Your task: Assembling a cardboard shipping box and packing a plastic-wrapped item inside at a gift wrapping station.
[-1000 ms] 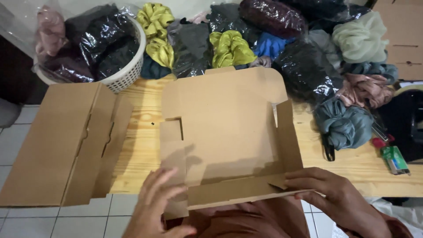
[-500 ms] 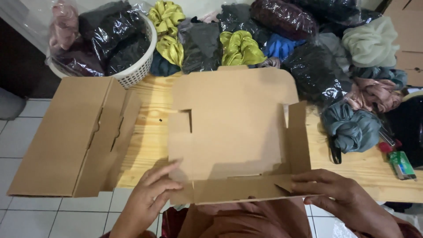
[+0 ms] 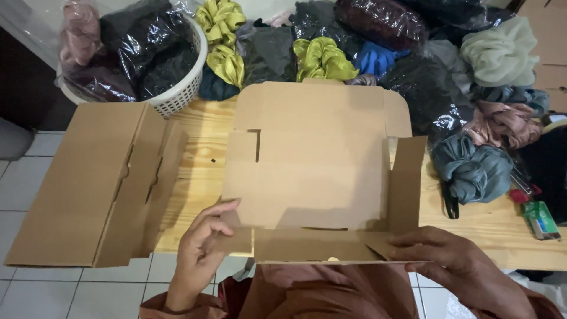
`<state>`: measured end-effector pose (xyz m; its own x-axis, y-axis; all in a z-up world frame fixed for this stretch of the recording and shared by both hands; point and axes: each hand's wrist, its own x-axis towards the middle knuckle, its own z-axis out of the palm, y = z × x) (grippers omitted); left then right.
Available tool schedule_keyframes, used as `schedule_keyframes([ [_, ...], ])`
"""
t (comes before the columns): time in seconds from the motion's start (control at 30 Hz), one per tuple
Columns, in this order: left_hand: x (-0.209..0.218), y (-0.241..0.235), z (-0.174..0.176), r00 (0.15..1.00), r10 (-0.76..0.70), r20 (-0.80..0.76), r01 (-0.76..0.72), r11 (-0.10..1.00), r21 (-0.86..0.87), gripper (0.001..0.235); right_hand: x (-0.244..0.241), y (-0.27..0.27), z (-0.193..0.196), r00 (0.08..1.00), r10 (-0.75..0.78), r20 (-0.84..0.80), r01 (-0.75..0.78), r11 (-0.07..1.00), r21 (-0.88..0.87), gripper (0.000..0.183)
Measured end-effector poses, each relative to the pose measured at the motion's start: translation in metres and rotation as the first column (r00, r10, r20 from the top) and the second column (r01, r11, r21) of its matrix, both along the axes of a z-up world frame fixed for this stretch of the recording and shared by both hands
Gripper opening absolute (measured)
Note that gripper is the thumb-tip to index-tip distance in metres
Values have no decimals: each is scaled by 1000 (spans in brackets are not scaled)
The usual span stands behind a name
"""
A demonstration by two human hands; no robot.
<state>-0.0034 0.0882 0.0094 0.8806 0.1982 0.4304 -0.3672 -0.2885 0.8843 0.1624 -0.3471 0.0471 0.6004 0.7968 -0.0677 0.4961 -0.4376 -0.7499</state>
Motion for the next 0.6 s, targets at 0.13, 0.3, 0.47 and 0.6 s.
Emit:
schedule_keyframes([
  [0.13, 3, -3, 10, 984, 111, -140, -99, 991, 92, 12, -1, 2, 4, 1000, 10, 30, -12, 999, 53, 39],
  [0.3, 11, -12, 9, 969, 209, -133, -174, 956, 236, 15, -5, 11, 5, 997, 12, 73, -8, 999, -51, 37],
  [0.47, 19, -25, 36, 972, -33, -234, 132, 896, 424, 29, -6, 21, 22, 986, 131, 106, -116, 984, -136, 40],
  [0.6, 18, -26, 34, 964, 6, -264, 120, 880, 459, 62, -6, 20, 14, 980, 130, 152, -128, 991, -22, 36],
])
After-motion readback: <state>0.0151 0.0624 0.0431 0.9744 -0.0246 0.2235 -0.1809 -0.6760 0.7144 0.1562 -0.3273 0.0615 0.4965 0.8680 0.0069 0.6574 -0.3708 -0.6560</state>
